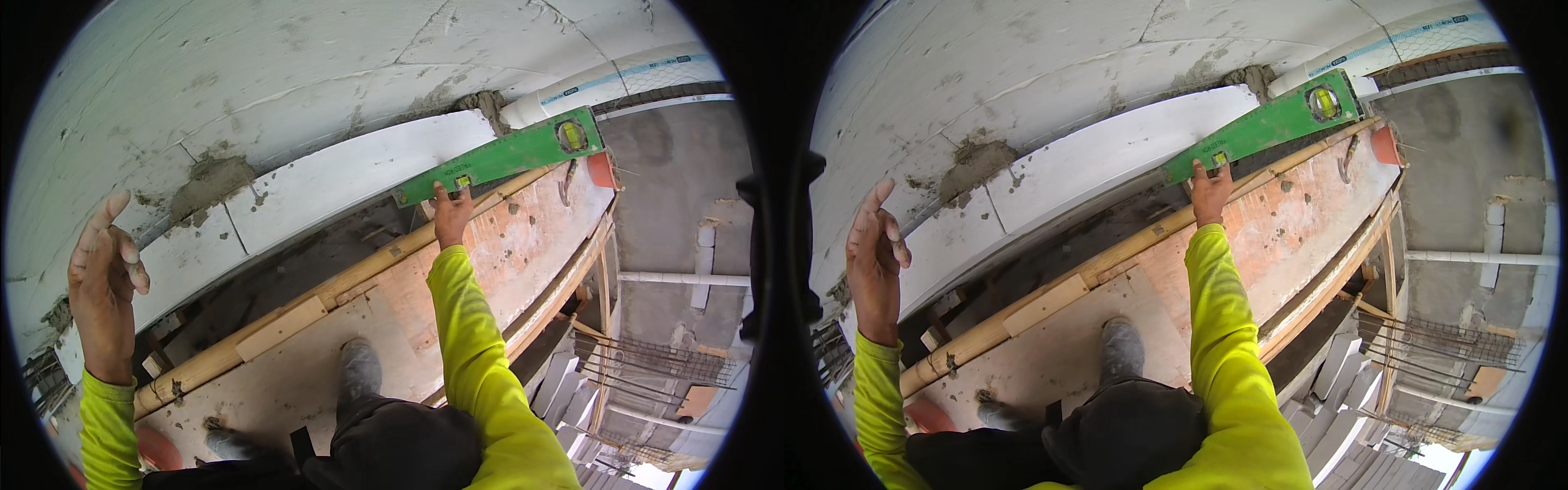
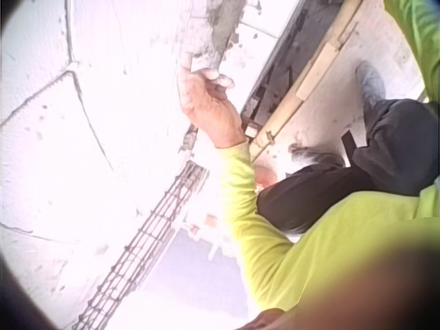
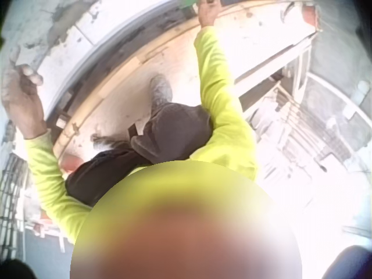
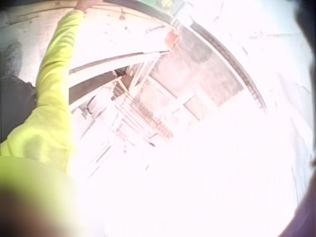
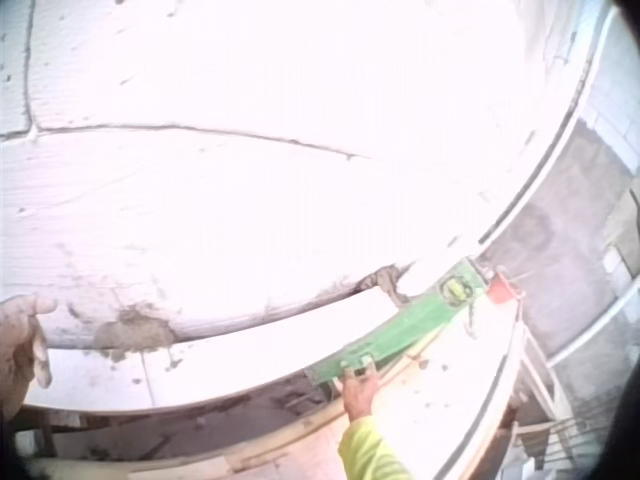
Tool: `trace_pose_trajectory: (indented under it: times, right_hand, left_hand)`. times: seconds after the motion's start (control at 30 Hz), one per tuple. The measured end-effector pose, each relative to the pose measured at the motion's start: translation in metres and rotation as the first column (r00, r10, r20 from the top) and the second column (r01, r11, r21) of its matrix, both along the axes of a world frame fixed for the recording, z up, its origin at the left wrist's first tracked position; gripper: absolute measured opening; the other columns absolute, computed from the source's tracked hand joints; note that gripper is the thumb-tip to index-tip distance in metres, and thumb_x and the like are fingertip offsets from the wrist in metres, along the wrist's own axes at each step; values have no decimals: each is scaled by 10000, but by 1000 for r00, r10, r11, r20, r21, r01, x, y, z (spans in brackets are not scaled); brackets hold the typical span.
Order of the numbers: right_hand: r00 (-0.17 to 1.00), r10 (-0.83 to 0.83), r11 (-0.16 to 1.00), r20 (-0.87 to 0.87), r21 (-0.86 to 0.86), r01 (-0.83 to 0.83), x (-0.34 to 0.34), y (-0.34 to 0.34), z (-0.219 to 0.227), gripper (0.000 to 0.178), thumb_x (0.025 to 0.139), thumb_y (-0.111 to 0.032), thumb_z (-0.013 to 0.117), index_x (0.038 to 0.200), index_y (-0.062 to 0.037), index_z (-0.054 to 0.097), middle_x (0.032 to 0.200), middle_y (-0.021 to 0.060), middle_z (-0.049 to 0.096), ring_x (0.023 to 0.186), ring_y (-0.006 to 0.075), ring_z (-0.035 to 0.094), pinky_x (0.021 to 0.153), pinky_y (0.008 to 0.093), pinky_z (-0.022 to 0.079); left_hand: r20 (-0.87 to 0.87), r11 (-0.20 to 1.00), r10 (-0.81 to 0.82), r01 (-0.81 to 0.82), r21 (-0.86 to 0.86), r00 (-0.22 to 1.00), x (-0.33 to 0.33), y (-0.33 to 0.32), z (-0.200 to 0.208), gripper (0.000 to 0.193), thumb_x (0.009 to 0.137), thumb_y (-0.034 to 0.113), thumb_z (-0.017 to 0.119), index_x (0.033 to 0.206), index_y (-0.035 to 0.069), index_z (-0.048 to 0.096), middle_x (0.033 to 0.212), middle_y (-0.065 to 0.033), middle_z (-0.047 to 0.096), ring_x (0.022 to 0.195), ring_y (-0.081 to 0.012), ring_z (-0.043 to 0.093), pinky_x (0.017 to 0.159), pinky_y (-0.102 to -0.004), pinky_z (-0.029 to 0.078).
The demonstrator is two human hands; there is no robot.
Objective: The person scoops mortar from a bucket with a trowel and applies it to the joints between white blocks along a wall. They use a spirit level to check alignment and continue filling gaps with mortar.
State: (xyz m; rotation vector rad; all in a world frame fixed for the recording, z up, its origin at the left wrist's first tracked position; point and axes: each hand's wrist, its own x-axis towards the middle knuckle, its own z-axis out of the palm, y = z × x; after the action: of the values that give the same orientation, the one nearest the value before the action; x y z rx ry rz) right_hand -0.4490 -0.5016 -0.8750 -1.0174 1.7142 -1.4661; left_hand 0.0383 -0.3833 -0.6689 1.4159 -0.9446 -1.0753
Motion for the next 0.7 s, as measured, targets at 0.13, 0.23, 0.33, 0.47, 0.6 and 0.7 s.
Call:
trace_pose_trajectory:
  times: [0.13, 0.23, 0.33, 0.47, 0.6, 0.7]
  right_hand:
    - [1000, 24, 999, -10, -48, -25, 2, -5, 2, 335, 913, 3, 666, 1218, 53, 534, 1001, 84, 661, 820, 126, 616, 686, 260, 511]
    - [1000, 9, 1000, 15, -6, -9, 3, -6, 2, 343, 916, 2, 664, 1227, 57, 527, 1014, 89, 659, 834, 132, 620, 691, 261, 514]
    - [1000, 27, 996, -2, -80, -27, 3, -5, 3, 277, 898, -40, 700, 1123, 22, 551, 972, 86, 655, 797, 145, 654, 607, 263, 578]
    - [1000, 25, 999, 1, -40, -25, 3, -5, 2, 348, 914, 5, 664, 1225, 71, 521, 1027, 95, 652, 833, 129, 617, 672, 257, 512]
    - [999, 36, 998, -9, -44, -37, 1, -5, 1, 356, 910, 1, 668, 1226, 70, 520, 1025, 95, 648, 834, 131, 615, 667, 260, 512]
    - [999, 39, 998, -35, -45, -41, 0, -6, 0, 341, 900, -26, 689, 1192, 43, 527, 1030, 102, 650, 840, 155, 643, 645, 274, 560]
  left_hand:
    - [12, 1000, 4, -4, -8, 1000, -1, -2, -2, 424, 1052, 251, 467, 1367, -21, 547, 764, 14, 538, 576, -42, 482, 530, -182, 415]
    - [26, 1000, 8, -7, -11, 1000, 0, -2, -3, 427, 1050, 259, 473, 1366, -18, 548, 763, 15, 541, 572, -41, 486, 528, -181, 415]
    - [28, 1000, 3, -3, -4, 1000, 0, -2, -4, 431, 1048, 271, 480, 1363, -15, 550, 762, 17, 541, 569, -39, 486, 526, -179, 414]
    - [41, 1000, -4, 4, -12, 999, 1, -3, -4, 434, 1048, 280, 485, 1359, -14, 554, 760, 20, 540, 568, -38, 487, 526, -179, 415]
    - [40, 1000, -7, 8, -11, 999, 2, -4, -5, 435, 1051, 281, 479, 1362, -15, 552, 763, 19, 536, 572, -40, 486, 529, -180, 418]
    - [34, 1000, -1, 1, -8, 999, 2, -4, -5, 438, 1053, 280, 473, 1369, -16, 546, 769, 17, 529, 581, -41, 485, 531, -180, 421]
